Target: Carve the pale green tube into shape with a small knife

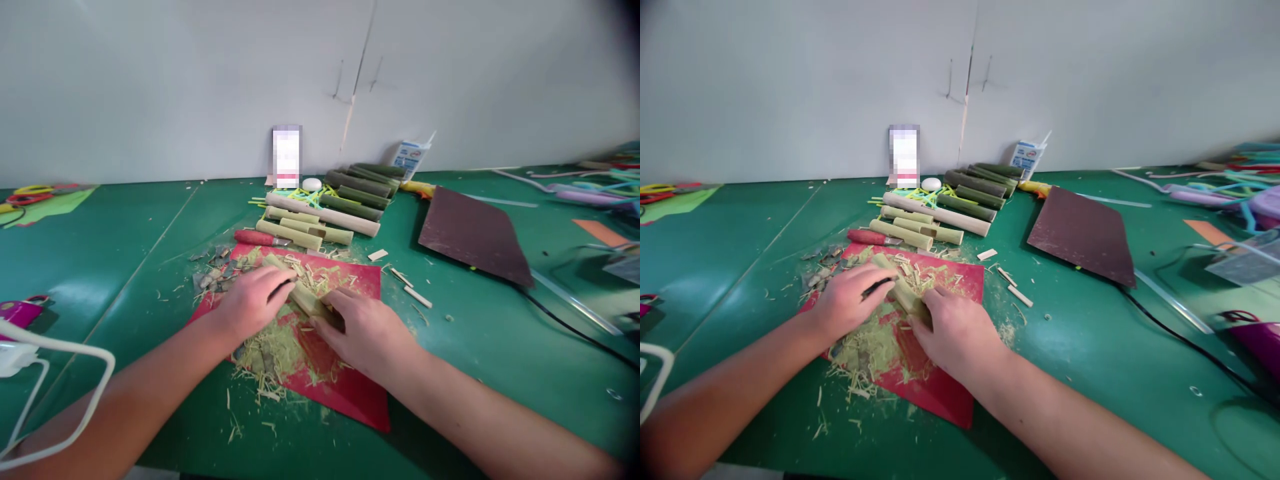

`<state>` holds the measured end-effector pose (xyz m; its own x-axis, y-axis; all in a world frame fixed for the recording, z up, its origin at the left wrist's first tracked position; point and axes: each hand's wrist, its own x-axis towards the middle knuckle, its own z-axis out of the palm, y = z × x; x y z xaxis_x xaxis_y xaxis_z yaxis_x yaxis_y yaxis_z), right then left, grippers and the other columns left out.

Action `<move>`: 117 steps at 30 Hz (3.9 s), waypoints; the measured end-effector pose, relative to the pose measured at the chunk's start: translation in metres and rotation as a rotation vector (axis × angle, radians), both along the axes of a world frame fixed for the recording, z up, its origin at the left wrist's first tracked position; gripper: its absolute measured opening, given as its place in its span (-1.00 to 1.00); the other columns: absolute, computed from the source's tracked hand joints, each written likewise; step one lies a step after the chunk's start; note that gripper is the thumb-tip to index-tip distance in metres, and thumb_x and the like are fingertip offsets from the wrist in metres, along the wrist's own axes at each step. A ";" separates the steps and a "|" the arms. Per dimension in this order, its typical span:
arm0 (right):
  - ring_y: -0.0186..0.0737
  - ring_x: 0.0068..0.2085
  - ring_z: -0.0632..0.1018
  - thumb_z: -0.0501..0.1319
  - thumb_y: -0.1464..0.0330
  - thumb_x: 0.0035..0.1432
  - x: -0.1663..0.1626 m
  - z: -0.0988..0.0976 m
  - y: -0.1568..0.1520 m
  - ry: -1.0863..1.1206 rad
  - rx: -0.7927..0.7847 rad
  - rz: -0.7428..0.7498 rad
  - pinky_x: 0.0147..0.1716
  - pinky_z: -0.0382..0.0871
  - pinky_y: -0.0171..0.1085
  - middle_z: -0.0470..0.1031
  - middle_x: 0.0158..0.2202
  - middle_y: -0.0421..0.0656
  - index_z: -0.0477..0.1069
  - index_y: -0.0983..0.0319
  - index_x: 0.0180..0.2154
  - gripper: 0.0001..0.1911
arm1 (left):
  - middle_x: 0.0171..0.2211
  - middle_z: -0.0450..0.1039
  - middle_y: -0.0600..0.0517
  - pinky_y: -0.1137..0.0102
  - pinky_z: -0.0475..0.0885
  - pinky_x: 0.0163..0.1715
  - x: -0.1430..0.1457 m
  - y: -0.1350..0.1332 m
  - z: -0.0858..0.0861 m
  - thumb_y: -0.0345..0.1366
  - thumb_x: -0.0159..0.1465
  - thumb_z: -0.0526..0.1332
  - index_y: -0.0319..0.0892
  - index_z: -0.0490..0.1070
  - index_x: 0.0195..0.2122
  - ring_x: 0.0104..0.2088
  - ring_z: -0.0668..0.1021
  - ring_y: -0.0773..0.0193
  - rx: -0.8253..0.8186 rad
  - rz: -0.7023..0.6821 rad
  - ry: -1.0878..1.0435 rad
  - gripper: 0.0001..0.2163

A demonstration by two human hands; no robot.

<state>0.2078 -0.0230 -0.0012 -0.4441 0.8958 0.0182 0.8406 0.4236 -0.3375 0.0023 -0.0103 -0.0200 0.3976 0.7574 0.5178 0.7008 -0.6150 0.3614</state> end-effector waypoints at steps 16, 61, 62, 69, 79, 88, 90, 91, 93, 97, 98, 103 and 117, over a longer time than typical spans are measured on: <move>-0.37 -0.49 0.32 0.09 0.23 0.13 -0.003 0.000 -0.001 0.011 0.002 0.004 -0.54 0.02 -0.33 0.37 -0.42 -0.21 0.28 0.21 -0.44 -0.80 | -0.43 0.43 0.01 0.40 0.39 -0.33 -0.007 0.008 -0.003 -0.36 0.27 0.10 -0.22 0.43 -0.37 -0.40 0.47 0.32 -0.022 0.025 0.002 -0.85; -0.32 -0.47 0.39 0.00 0.19 0.20 -0.004 0.003 -0.006 -0.114 0.041 -0.014 -0.56 0.00 -0.31 0.41 -0.39 -0.18 0.35 0.22 -0.41 -0.70 | -0.41 0.45 -0.01 0.37 0.40 -0.31 -0.007 0.012 -0.003 -0.35 0.27 0.12 -0.23 0.45 -0.37 -0.38 0.49 0.30 0.001 0.078 -0.039 -0.85; -0.32 -0.47 0.40 0.00 0.19 0.20 -0.004 0.004 -0.006 -0.117 0.040 -0.014 -0.56 0.00 -0.31 0.41 -0.39 -0.18 0.35 0.22 -0.42 -0.70 | -0.41 0.45 -0.01 0.37 0.40 -0.30 -0.007 0.011 -0.002 -0.35 0.27 0.11 -0.23 0.45 -0.37 -0.37 0.49 0.30 0.000 0.083 -0.040 -0.85; -0.32 -0.45 0.42 0.01 0.20 0.20 -0.003 0.002 -0.006 -0.102 0.049 -0.010 -0.56 0.01 -0.31 0.42 -0.38 -0.18 0.35 0.21 -0.39 -0.73 | -0.40 0.45 -0.01 0.38 0.39 -0.29 -0.007 0.009 -0.001 -0.35 0.28 0.10 -0.22 0.45 -0.37 -0.36 0.48 0.30 -0.050 0.056 -0.012 -0.84; -0.32 -0.46 0.42 0.00 0.20 0.20 -0.004 0.004 -0.007 -0.111 0.037 -0.011 -0.56 0.00 -0.31 0.41 -0.38 -0.18 0.33 0.21 -0.41 -0.72 | -0.43 0.44 0.01 0.39 0.37 -0.33 -0.011 0.014 -0.003 -0.33 0.28 0.11 -0.22 0.42 -0.43 -0.38 0.47 0.31 -0.005 0.107 -0.040 -0.83; -0.33 -0.47 0.41 0.03 0.21 0.17 -0.005 0.006 -0.009 -0.105 0.037 -0.010 -0.57 0.00 -0.31 0.41 -0.38 -0.18 0.33 0.22 -0.40 -0.76 | -0.47 0.41 0.03 0.39 0.36 -0.35 -0.004 0.008 0.000 -0.34 0.27 0.12 -0.23 0.41 -0.46 -0.42 0.44 0.33 -0.024 0.106 -0.037 -0.82; -0.31 -0.46 0.42 0.05 0.24 0.16 -0.005 0.006 -0.009 -0.102 0.024 -0.005 -0.56 0.00 -0.31 0.41 -0.38 -0.18 0.33 0.22 -0.39 -0.79 | -0.45 0.42 0.03 0.44 0.36 -0.37 0.000 0.002 0.002 -0.37 0.29 0.09 -0.22 0.42 -0.42 -0.41 0.45 0.36 -0.146 -0.034 -0.024 -0.83; -0.31 -0.45 0.42 0.05 0.24 0.16 -0.005 0.007 -0.009 -0.101 0.018 -0.002 -0.56 0.01 -0.31 0.41 -0.38 -0.18 0.33 0.22 -0.38 -0.80 | -0.42 0.43 0.04 0.46 0.36 -0.37 0.001 0.001 0.002 -0.37 0.29 0.09 -0.21 0.43 -0.35 -0.39 0.46 0.37 -0.198 -0.077 -0.026 -0.86; -0.31 -0.45 0.41 0.03 0.23 0.17 -0.005 0.007 -0.008 -0.100 0.010 -0.004 -0.56 0.01 -0.31 0.40 -0.38 -0.18 0.33 0.22 -0.39 -0.78 | -0.44 0.44 0.04 0.45 0.36 -0.37 -0.001 0.002 0.002 -0.37 0.27 0.12 -0.22 0.43 -0.40 -0.40 0.46 0.36 -0.158 -0.010 -0.043 -0.86; -0.31 -0.46 0.41 0.03 0.22 0.18 -0.005 0.007 -0.008 -0.087 0.010 -0.016 -0.55 0.02 -0.31 0.40 -0.38 -0.18 0.33 0.23 -0.39 -0.76 | -0.48 0.42 0.02 0.40 0.35 -0.36 -0.007 0.008 0.000 -0.36 0.26 0.12 -0.23 0.42 -0.45 -0.43 0.45 0.33 -0.053 0.120 -0.063 -0.83; -0.31 -0.45 0.41 0.04 0.23 0.17 -0.005 0.006 -0.008 -0.084 0.012 -0.012 -0.55 0.02 -0.31 0.40 -0.38 -0.18 0.33 0.23 -0.39 -0.77 | -0.46 0.42 0.03 0.40 0.36 -0.36 -0.007 0.008 0.000 -0.36 0.27 0.11 -0.23 0.42 -0.42 -0.42 0.45 0.33 -0.086 0.071 -0.052 -0.84; -0.33 -0.47 0.40 0.04 0.23 0.17 -0.005 0.004 -0.008 -0.070 0.025 -0.009 -0.56 0.01 -0.32 0.40 -0.39 -0.18 0.32 0.23 -0.40 -0.77 | -0.42 0.44 0.02 0.38 0.37 -0.32 -0.006 0.005 -0.001 -0.35 0.27 0.12 -0.22 0.43 -0.39 -0.38 0.47 0.31 -0.074 0.080 -0.028 -0.86; -0.32 -0.45 0.39 0.04 0.25 0.18 -0.006 0.002 -0.007 -0.044 0.043 0.017 -0.52 0.05 -0.32 0.38 -0.40 -0.18 0.28 0.23 -0.42 -0.79 | -0.42 0.42 0.01 0.43 0.37 -0.36 -0.005 0.001 -0.001 -0.36 0.29 0.07 -0.22 0.41 -0.38 -0.41 0.46 0.35 -0.110 -0.051 0.038 -0.83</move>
<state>0.2021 -0.0302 0.0003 -0.4603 0.8870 0.0366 0.8470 0.4511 -0.2811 -0.0023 -0.0097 -0.0205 0.4549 0.7869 0.4169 0.6838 -0.6086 0.4026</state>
